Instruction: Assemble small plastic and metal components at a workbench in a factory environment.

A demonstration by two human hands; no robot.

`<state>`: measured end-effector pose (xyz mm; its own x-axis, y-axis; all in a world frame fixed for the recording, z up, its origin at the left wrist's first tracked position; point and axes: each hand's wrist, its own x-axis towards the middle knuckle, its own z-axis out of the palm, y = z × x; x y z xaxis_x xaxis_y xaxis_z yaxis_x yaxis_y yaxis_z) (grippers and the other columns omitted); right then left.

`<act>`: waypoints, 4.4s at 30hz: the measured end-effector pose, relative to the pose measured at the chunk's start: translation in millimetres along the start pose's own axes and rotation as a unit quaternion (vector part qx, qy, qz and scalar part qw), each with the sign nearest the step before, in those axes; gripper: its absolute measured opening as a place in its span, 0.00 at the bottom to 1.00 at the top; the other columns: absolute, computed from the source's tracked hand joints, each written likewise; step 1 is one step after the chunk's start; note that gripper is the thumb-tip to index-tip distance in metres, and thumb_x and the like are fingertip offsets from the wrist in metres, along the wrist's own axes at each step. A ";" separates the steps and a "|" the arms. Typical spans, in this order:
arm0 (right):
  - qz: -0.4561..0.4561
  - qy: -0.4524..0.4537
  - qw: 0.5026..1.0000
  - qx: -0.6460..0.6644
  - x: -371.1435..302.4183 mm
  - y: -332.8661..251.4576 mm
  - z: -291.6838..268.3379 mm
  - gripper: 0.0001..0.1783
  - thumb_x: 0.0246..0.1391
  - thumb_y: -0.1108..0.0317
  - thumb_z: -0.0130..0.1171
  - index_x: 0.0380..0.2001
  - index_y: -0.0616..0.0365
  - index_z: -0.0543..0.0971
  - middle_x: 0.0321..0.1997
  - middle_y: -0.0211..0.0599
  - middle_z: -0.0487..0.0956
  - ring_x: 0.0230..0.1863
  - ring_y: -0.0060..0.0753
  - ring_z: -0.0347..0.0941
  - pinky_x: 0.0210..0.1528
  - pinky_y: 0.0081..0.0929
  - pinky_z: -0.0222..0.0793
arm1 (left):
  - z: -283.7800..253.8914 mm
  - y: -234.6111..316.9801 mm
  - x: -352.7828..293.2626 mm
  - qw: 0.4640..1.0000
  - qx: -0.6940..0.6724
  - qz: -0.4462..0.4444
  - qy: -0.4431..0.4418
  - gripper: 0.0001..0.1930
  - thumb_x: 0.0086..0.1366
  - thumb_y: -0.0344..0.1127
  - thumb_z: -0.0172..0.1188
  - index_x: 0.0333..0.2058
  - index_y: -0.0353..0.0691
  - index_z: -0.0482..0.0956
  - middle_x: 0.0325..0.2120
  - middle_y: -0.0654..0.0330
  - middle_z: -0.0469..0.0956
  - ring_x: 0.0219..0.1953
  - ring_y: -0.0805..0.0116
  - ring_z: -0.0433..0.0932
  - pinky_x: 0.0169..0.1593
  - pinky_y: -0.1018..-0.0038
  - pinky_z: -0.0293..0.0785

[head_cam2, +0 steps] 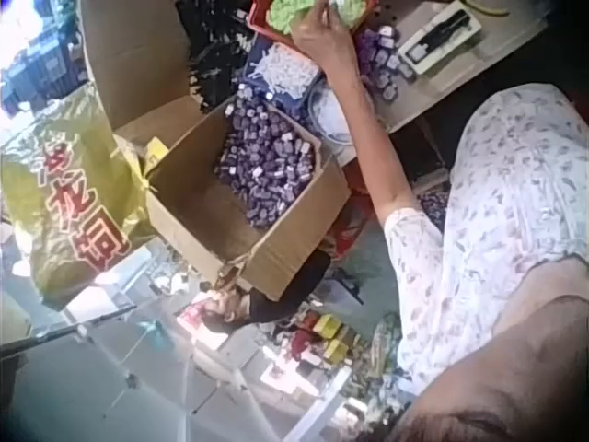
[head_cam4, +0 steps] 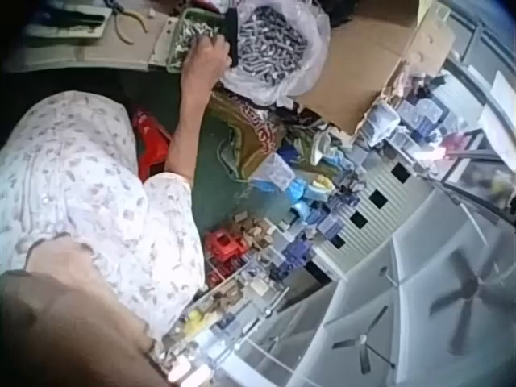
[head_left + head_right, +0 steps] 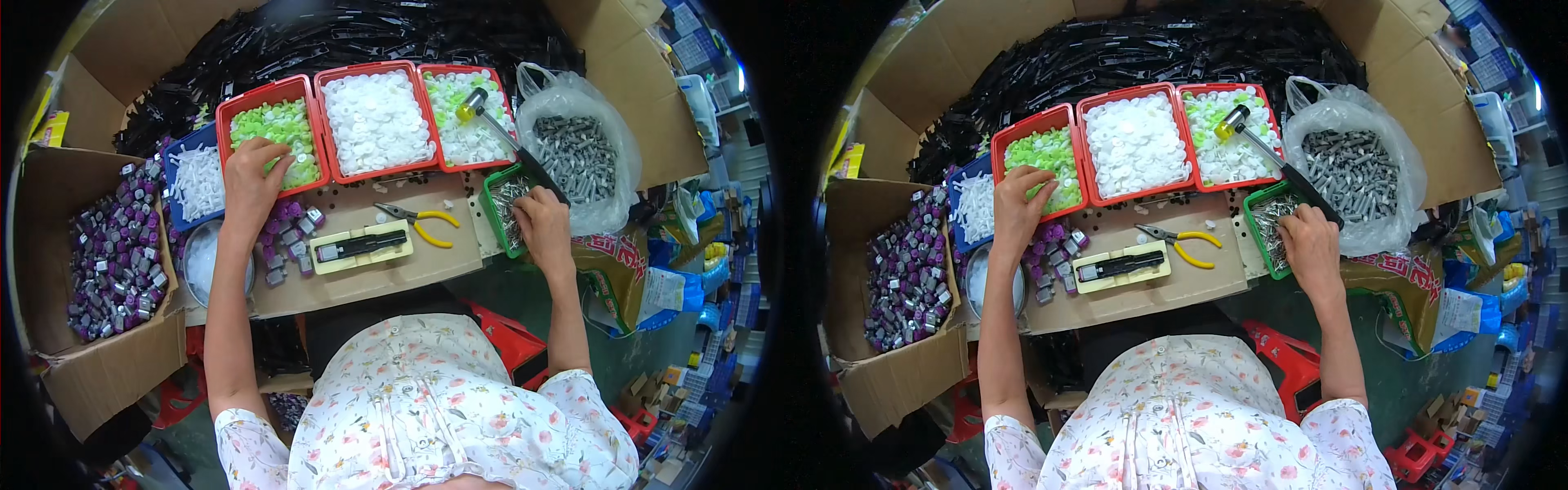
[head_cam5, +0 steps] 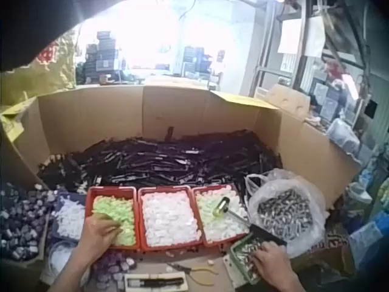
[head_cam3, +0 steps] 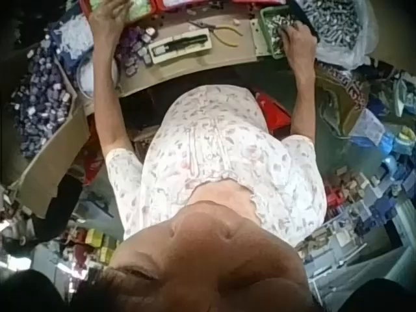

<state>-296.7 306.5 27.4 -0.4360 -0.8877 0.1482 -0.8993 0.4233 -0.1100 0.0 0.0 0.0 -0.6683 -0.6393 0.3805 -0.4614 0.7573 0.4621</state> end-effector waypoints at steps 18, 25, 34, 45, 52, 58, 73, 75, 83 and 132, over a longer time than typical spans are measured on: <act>-0.196 0.068 0.891 0.403 9.1 -134.5 3.3 0.06 0.46 0.76 0.67 0.29 0.60 0.79 0.28 0.35 0.77 0.24 0.31 0.75 0.30 0.29 0.68 | 31.5 118.8 -94.5 0.517 -0.779 -0.353 -0.041 0.09 0.67 0.29 0.62 0.43 0.31 0.81 0.35 0.54 0.84 0.34 0.71 0.82 0.38 0.80 0.76; -0.206 0.074 0.898 0.382 10.0 -143.9 5.4 0.06 0.46 0.77 0.67 0.28 0.61 0.79 0.26 0.34 0.76 0.24 0.32 0.75 0.26 0.28 0.67 | 31.4 116.1 -98.7 0.526 -0.777 -0.342 -0.054 0.08 0.66 0.28 0.62 0.43 0.31 0.82 0.35 0.55 0.84 0.35 0.71 0.82 0.39 0.79 0.76; -0.190 0.046 0.895 0.401 8.0 -143.4 4.2 0.05 0.46 0.79 0.66 0.28 0.63 0.79 0.27 0.37 0.76 0.25 0.30 0.75 0.28 0.27 0.70 | 30.0 114.6 -99.6 0.547 -0.771 -0.322 -0.049 0.08 0.65 0.26 0.62 0.43 0.31 0.82 0.35 0.56 0.84 0.36 0.70 0.82 0.43 0.77 0.78; -0.184 -0.005 0.881 0.436 10.1 -132.9 1.8 0.05 0.48 0.79 0.66 0.28 0.63 0.79 0.27 0.38 0.74 0.26 0.34 0.74 0.29 0.29 0.68 | 25.7 120.9 -96.2 0.685 -0.674 -0.274 -0.021 0.07 0.62 0.23 0.64 0.39 0.28 0.83 0.35 0.54 0.82 0.36 0.68 0.82 0.44 0.74 0.80; -0.215 0.038 0.885 0.412 9.0 -138.9 5.1 0.06 0.46 0.78 0.68 0.28 0.63 0.79 0.26 0.37 0.76 0.26 0.37 0.74 0.29 0.31 0.67 | 28.9 129.2 -107.8 0.634 -0.698 -0.333 -0.018 0.07 0.63 0.26 0.64 0.40 0.30 0.84 0.33 0.56 0.83 0.33 0.70 0.81 0.39 0.76 0.78; -0.218 0.089 0.886 0.399 7.6 -148.4 22.9 0.10 0.42 0.76 0.71 0.30 0.60 0.80 0.27 0.36 0.78 0.27 0.36 0.75 0.30 0.31 0.67 | 34.3 138.9 -120.9 0.509 -0.752 -0.416 0.048 0.09 0.68 0.34 0.61 0.40 0.33 0.82 0.32 0.59 0.83 0.32 0.72 0.79 0.38 0.77 0.75; -0.273 0.104 0.866 0.407 5.8 -153.9 42.7 0.12 0.41 0.79 0.68 0.33 0.59 0.82 0.32 0.34 0.81 0.32 0.34 0.77 0.34 0.30 0.65 | 30.3 143.5 -139.3 0.561 -0.705 -0.428 0.069 0.09 0.64 0.31 0.66 0.40 0.32 0.83 0.31 0.58 0.83 0.31 0.71 0.81 0.36 0.78 0.75; -0.267 0.077 0.858 0.431 6.5 -154.3 45.2 0.11 0.42 0.79 0.68 0.32 0.59 0.81 0.33 0.34 0.81 0.33 0.35 0.77 0.35 0.31 0.65 | 30.5 142.7 -142.0 0.594 -0.681 -0.421 0.079 0.08 0.63 0.29 0.67 0.39 0.31 0.83 0.31 0.59 0.83 0.31 0.72 0.81 0.35 0.79 0.75; -0.280 0.055 0.858 0.428 7.1 -155.6 50.4 0.11 0.43 0.78 0.67 0.34 0.58 0.81 0.33 0.35 0.79 0.35 0.35 0.77 0.37 0.31 0.64 | 30.7 136.6 -144.5 0.698 -0.591 -0.391 0.105 0.07 0.61 0.25 0.68 0.38 0.31 0.83 0.28 0.59 0.82 0.27 0.71 0.81 0.32 0.79 0.76; -0.352 0.032 0.887 0.297 31.4 -163.2 68.1 0.13 0.41 0.77 0.64 0.35 0.60 0.80 0.34 0.38 0.74 0.35 0.42 0.74 0.38 0.36 0.69 | 32.0 85.9 -136.3 0.995 -0.056 0.006 0.083 0.18 0.52 0.29 0.71 0.44 0.41 0.84 0.44 0.54 0.77 0.50 0.50 0.73 0.51 0.59 0.71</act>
<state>-161.2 197.2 -16.9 0.2089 -0.8735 0.4397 -0.7809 -0.4196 -0.4628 32.8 156.5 -37.8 -0.5625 -0.6513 0.5093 -0.3800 0.7508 0.5403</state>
